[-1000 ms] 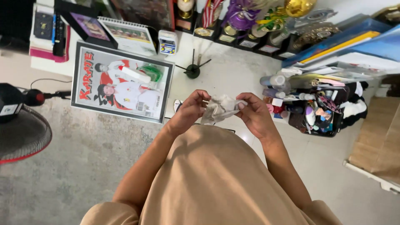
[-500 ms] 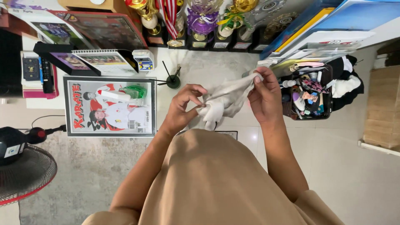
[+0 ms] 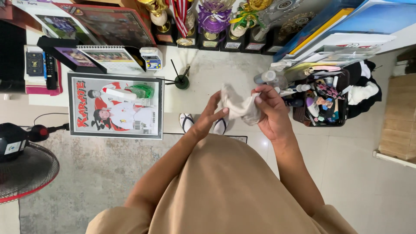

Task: Clean a picture frame with a spray bottle and cloth, then wipe down the desk surface.

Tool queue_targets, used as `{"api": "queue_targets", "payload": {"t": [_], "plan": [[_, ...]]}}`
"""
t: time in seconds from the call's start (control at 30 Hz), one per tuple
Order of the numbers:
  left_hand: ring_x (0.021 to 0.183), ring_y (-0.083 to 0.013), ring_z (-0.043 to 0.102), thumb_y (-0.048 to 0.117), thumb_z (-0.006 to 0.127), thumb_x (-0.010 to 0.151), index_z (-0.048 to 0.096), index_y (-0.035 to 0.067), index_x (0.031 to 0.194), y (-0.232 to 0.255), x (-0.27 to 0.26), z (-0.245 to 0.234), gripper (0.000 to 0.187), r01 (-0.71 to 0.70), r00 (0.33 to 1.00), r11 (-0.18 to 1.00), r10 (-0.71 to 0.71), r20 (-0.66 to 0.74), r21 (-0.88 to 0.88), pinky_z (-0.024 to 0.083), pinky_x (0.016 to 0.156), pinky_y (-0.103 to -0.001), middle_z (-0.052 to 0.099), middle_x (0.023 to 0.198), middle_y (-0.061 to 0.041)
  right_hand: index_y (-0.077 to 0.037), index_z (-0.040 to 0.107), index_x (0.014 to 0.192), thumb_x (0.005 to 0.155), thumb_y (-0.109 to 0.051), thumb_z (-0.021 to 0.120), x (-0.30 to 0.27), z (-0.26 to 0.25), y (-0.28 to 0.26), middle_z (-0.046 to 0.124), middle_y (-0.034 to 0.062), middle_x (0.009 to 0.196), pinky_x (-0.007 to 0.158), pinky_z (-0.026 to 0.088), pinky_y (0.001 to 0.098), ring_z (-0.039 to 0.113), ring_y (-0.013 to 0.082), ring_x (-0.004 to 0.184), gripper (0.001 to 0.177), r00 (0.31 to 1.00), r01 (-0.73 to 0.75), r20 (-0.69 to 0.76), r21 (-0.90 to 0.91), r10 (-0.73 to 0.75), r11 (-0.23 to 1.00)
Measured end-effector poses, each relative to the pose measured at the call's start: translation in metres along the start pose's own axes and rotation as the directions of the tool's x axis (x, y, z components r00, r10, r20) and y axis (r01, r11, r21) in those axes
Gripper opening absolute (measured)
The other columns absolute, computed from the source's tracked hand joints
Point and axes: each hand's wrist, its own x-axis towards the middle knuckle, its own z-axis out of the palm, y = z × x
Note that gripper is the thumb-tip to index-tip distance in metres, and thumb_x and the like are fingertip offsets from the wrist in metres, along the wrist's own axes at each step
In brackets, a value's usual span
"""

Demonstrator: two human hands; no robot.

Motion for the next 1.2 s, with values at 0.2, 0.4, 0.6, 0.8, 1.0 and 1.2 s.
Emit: {"api": "queue_targets", "payload": {"t": [0.2,0.4,0.6,0.8,1.0,1.2], "plan": [[0.103,-0.0217,0.066,0.02,0.073,0.096,0.062,-0.003,0.131,-0.014,-0.003,-0.001,0.043,0.221,0.968,0.957,-0.192,0.16,-0.187,0.055,0.092,-0.039,0.07,0.114,-0.01,-0.007,0.059,0.131,0.103,-0.014,0.063,-0.001,-0.027,0.034,0.067,0.0091,0.123,0.099,0.054,0.0364,0.067,0.0193,0.112,0.029,0.97,-0.048,-0.226,0.191,0.091,0.98],[0.106,-0.0148,0.066,0.01,0.071,0.092,0.065,0.004,0.125,-0.034,-0.002,-0.013,0.034,0.15,0.989,0.971,-0.147,0.033,-0.188,0.054,0.095,-0.033,0.071,0.115,-0.004,-0.002,0.058,0.133,0.095,-0.02,0.067,-0.01,-0.07,0.082,0.066,0.0124,0.128,0.098,0.054,0.0431,0.065,0.0253,0.116,0.043,0.816,-0.422,-0.323,0.235,0.48,0.876],[0.111,-0.0188,0.068,0.007,0.067,0.092,0.064,0.001,0.126,-0.031,-0.008,-0.029,0.035,0.232,0.972,0.875,-0.19,0.14,-0.424,0.054,0.101,-0.034,0.071,0.119,-0.007,-0.006,0.054,0.138,0.096,-0.003,0.069,-0.007,-0.053,0.06,0.06,0.0078,0.124,0.097,0.053,0.0341,0.06,0.0173,0.115,0.045,0.942,-0.245,-0.283,-0.213,0.18,0.946],[0.096,-0.0209,0.061,0.002,0.069,0.091,0.046,0.012,0.129,-0.047,-0.006,-0.028,0.046,0.325,0.94,0.908,-0.341,-0.018,-0.265,0.051,0.075,-0.038,0.063,0.106,-0.006,-0.011,0.055,0.138,0.092,-0.001,0.069,-0.002,-0.056,0.058,0.056,0.0047,0.128,0.099,0.048,0.0309,0.054,0.0137,0.117,0.049,0.96,-0.265,-0.214,-0.467,0.183,0.844],[0.109,-0.0196,0.06,0.0,0.069,0.088,0.037,0.017,0.14,-0.042,-0.008,-0.026,0.063,0.104,0.994,0.993,-0.102,-0.037,0.059,0.056,0.09,-0.034,0.06,0.12,-0.01,-0.009,0.056,0.137,0.093,-0.005,0.07,0.002,-0.087,0.08,0.056,0.0058,0.133,0.105,0.045,0.0305,0.053,0.0163,0.122,0.046,0.957,-0.233,-0.284,-0.634,0.058,0.738],[0.106,-0.0233,0.06,0.0,0.07,0.09,0.033,0.017,0.144,-0.046,-0.007,-0.025,0.068,0.425,0.901,0.869,-0.38,-0.208,0.255,0.054,0.087,-0.037,0.059,0.117,-0.013,-0.008,0.057,0.138,0.094,-0.006,0.066,0.033,-0.082,0.078,0.063,0.0071,0.136,0.111,0.041,0.0308,0.056,0.0178,0.13,0.045,0.995,-0.094,-0.077,-0.894,0.056,0.438]]}}
